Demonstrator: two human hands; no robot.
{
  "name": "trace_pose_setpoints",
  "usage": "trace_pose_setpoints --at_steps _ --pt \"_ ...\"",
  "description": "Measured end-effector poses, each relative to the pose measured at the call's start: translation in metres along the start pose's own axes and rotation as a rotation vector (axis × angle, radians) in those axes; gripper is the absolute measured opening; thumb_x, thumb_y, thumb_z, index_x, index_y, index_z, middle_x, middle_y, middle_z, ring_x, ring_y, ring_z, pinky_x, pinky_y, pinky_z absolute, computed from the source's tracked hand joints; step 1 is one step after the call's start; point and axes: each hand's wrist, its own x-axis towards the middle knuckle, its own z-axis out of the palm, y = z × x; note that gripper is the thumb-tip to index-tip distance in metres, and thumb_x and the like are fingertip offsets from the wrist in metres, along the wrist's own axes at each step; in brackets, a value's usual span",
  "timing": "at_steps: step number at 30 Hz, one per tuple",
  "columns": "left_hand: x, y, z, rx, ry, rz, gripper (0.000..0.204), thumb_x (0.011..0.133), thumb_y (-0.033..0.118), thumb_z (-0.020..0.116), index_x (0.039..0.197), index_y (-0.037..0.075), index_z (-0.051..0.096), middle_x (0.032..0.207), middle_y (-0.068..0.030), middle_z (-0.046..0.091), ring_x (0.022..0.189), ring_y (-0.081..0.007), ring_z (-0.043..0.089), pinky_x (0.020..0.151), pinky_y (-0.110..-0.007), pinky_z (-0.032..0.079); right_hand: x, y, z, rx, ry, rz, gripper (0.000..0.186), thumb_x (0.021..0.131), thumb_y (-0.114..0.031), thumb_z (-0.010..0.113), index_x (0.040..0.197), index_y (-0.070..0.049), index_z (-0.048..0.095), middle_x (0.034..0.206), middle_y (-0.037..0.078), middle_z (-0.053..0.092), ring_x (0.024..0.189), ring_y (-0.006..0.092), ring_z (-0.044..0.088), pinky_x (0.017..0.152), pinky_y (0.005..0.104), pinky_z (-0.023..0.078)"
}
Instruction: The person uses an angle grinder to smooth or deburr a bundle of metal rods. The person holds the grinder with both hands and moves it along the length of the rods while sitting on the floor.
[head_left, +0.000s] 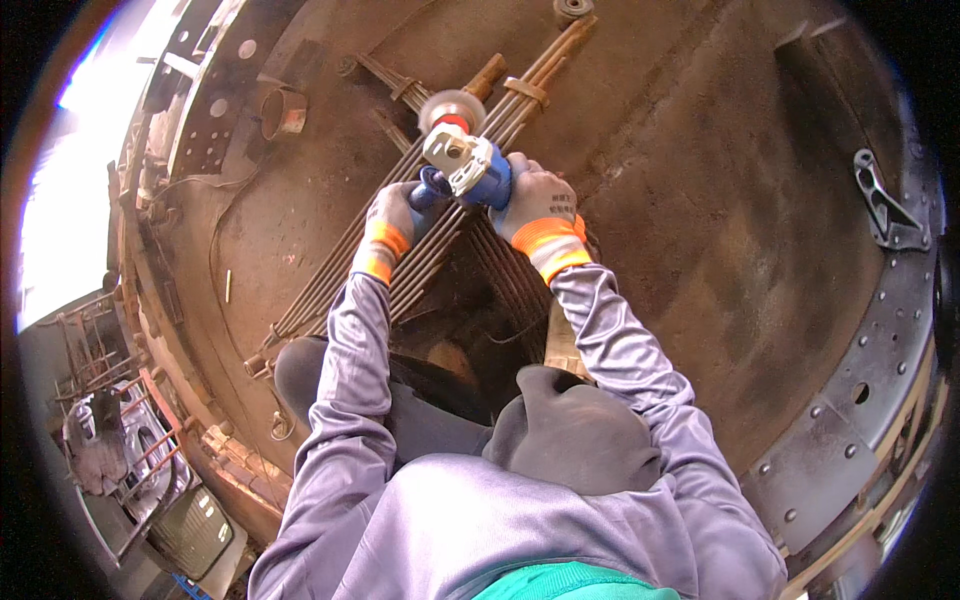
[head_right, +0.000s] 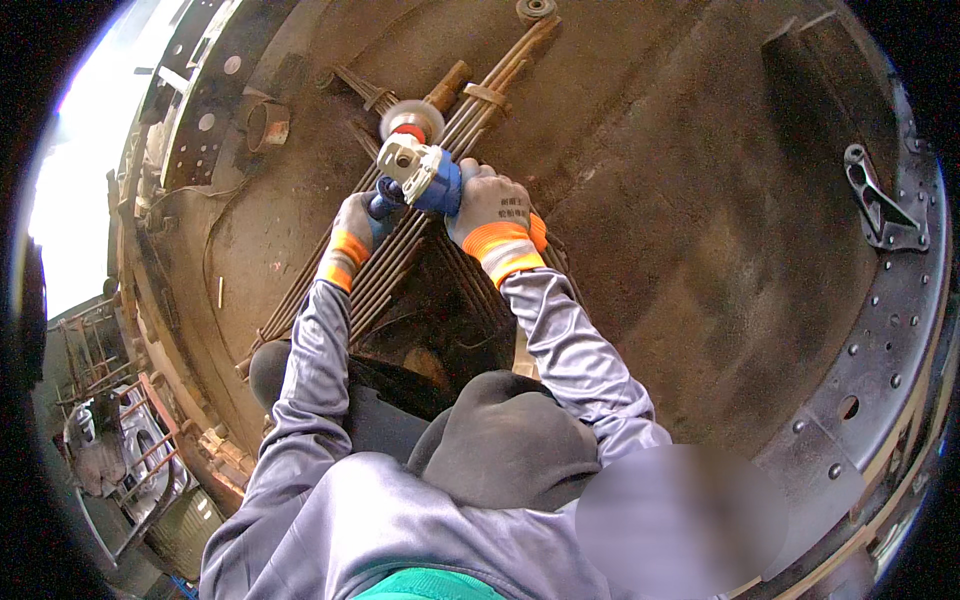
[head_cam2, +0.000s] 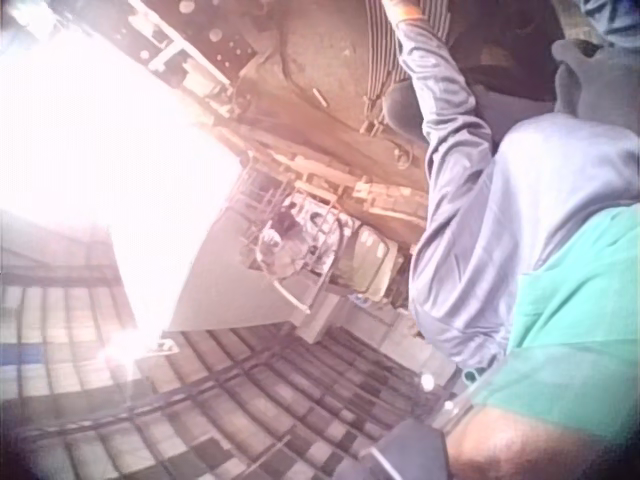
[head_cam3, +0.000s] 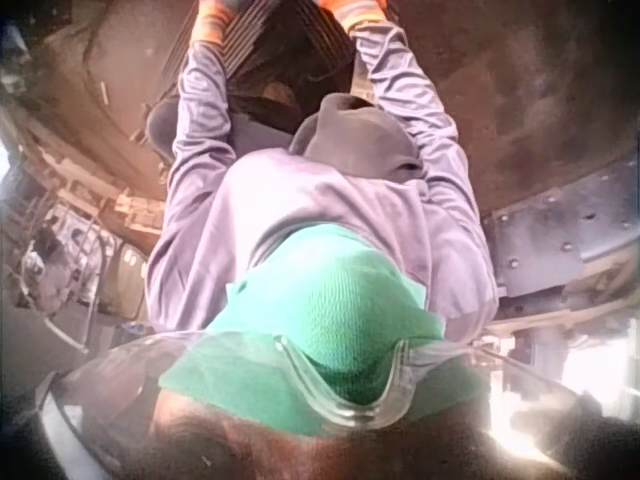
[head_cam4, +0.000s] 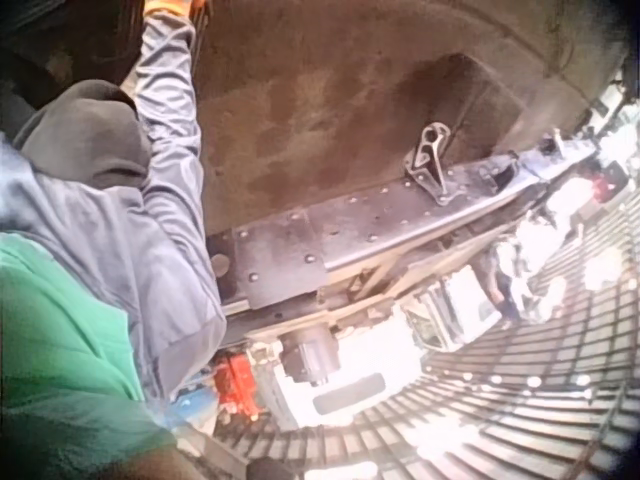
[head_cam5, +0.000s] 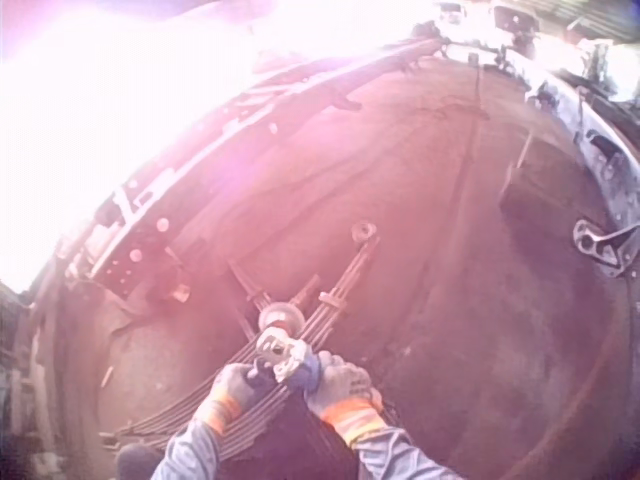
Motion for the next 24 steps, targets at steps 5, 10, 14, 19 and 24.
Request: trace_pose_setpoints --at_steps 5,10,14,19,24 --pt "0.008 0.015 -0.007 0.064 0.035 0.015 0.031 0.079 0.028 0.077 0.107 0.015 0.078 0.095 -0.0173 0.075 0.091 -0.0323 0.073 0.085 -0.041 0.055 0.002 0.013 0.004 0.066 0.081 -0.012 0.041 0.074 -0.021 0.077 0.107 -0.012 0.056 0.101 0.017 0.070 0.094 0.0397 0.070 0.083 0.0471 0.056" --pt "0.044 0.023 -0.023 0.205 -0.256 0.084 0.038 0.077 0.031 0.078 0.110 0.014 0.077 0.098 -0.0156 0.076 0.094 -0.0305 0.073 0.086 -0.042 0.055 0.009 0.025 0.007 0.135 0.059 0.116 0.046 0.070 -0.029 0.082 0.108 -0.014 0.061 0.100 0.017 0.073 0.096 0.0396 0.070 0.084 0.0464 0.057" --pt "0.047 0.042 -0.030 0.156 -0.299 0.064 0.041 0.075 0.031 0.082 0.106 0.006 0.076 0.089 -0.0168 0.076 0.083 -0.0289 0.074 0.077 -0.040 0.056 0.012 0.025 -0.008 0.167 -0.033 0.177 0.049 0.069 -0.030 0.083 0.110 -0.015 0.061 0.104 0.017 0.073 0.102 0.0378 0.070 0.088 0.0453 0.056" --pt "0.026 0.012 -0.017 0.209 -0.255 -0.017 0.037 0.076 0.031 0.081 0.104 0.007 0.077 0.088 -0.0138 0.077 0.082 -0.0224 0.074 0.077 -0.039 0.056 -0.005 0.007 -0.008 0.090 -0.140 0.180 0.044 0.073 -0.025 0.079 0.111 -0.015 0.060 0.107 0.016 0.072 0.102 0.0373 0.070 0.089 0.0463 0.056" --pt "-0.006 -0.018 0.023 0.015 -0.209 -0.070 0.028 0.078 0.021 0.079 0.105 0.011 0.078 0.091 -0.0140 0.077 0.087 -0.0234 0.074 0.084 -0.038 0.054 -0.032 0.017 -0.014 0.084 -0.162 0.123 0.041 0.075 -0.021 0.076 0.110 -0.012 0.056 0.106 0.018 0.071 0.099 0.0392 0.070 0.087 0.0491 0.056"
